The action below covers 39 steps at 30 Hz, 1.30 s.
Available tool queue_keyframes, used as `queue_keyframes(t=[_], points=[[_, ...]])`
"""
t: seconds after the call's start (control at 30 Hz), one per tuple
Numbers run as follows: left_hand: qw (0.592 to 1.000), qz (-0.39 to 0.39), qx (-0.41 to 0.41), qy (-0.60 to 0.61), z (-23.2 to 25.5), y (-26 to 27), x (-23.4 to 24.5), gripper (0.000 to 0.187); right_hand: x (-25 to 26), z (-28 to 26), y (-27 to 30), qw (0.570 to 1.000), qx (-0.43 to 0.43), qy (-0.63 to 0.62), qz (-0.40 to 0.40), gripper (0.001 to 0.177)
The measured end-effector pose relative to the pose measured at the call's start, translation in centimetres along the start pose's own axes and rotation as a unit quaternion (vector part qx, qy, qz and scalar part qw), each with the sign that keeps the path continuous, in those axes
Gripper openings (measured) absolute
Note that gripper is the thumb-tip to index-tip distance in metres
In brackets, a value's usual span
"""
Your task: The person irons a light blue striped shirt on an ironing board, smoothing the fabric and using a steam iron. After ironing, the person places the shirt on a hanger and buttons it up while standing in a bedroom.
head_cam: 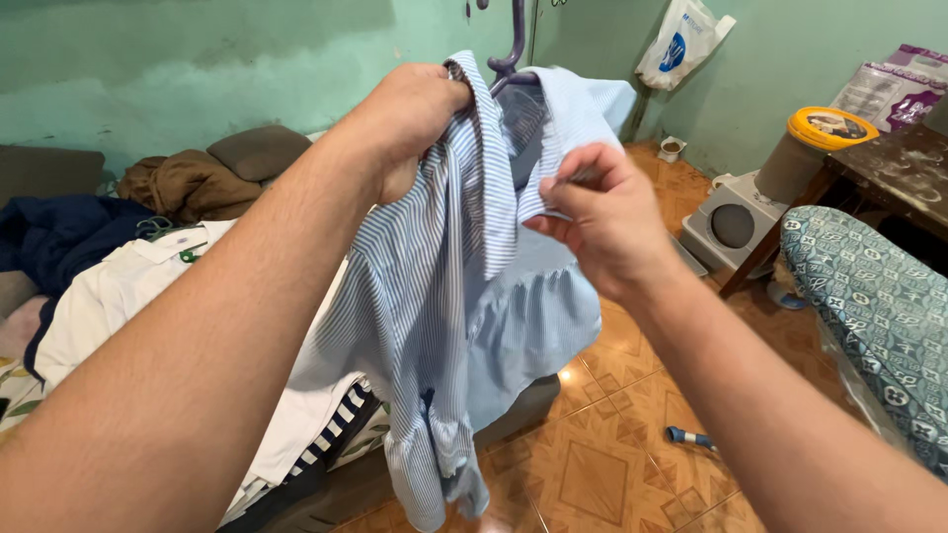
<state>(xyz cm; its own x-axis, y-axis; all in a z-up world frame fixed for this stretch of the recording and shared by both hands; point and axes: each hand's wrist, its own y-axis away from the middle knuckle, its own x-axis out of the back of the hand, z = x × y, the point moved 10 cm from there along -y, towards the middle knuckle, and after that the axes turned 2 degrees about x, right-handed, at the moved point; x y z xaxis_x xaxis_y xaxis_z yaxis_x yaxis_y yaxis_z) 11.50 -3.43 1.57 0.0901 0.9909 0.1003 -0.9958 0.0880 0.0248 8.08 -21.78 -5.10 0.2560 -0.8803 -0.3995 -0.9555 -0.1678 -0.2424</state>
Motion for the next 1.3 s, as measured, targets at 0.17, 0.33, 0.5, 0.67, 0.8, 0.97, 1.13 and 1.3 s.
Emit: queue_keyframes(t=[0.17, 0.33, 0.5, 0.67, 0.8, 0.97, 1.13, 1.3], points=[[0.996, -0.050, -0.013, 0.075, 0.0, -0.2, -1.1, 0.019, -0.2, -0.1, 0.0, 0.978, 0.056, 0.199, 0.008, 0.017], [0.996, -0.034, 0.056, 0.057, -0.8, 1.0, -2.5, 0.064, -0.2, 0.6, -0.8, 0.986, -0.017, 0.153, 0.056, 0.029], [1.000, -0.011, 0.001, -0.008, -0.4, 1.3, -4.3, 0.040, -0.5, 3.0, -0.8, 0.984, -0.140, -0.061, 0.093, 0.027], [1.000, -0.011, 0.023, 0.012, -1.7, -0.5, -6.0, 0.033, 1.6, 2.6, -1.0, 0.952, -0.175, -0.232, 0.092, 0.021], [0.999, -0.025, -0.008, -0.035, -1.4, -1.4, -8.8, 0.039, 4.1, 0.2, -1.8, 0.952, -0.148, -0.266, 0.031, 0.033], [0.984, -0.056, -0.070, -0.154, -0.1, -2.0, -12.5, 0.047, 7.2, -2.2, -1.9, 0.971, -0.134, -0.196, 0.039, 0.020], [0.990, -0.124, -0.057, -0.027, 1.8, -2.7, -13.0, 0.025, 9.3, -6.8, -0.4, 0.998, -0.025, 0.055, 0.002, 0.010], [0.991, -0.119, -0.012, 0.061, 4.1, -2.7, -10.7, 0.026, 9.3, -8.2, 1.2, 0.924, 0.070, 0.375, -0.030, 0.021]])
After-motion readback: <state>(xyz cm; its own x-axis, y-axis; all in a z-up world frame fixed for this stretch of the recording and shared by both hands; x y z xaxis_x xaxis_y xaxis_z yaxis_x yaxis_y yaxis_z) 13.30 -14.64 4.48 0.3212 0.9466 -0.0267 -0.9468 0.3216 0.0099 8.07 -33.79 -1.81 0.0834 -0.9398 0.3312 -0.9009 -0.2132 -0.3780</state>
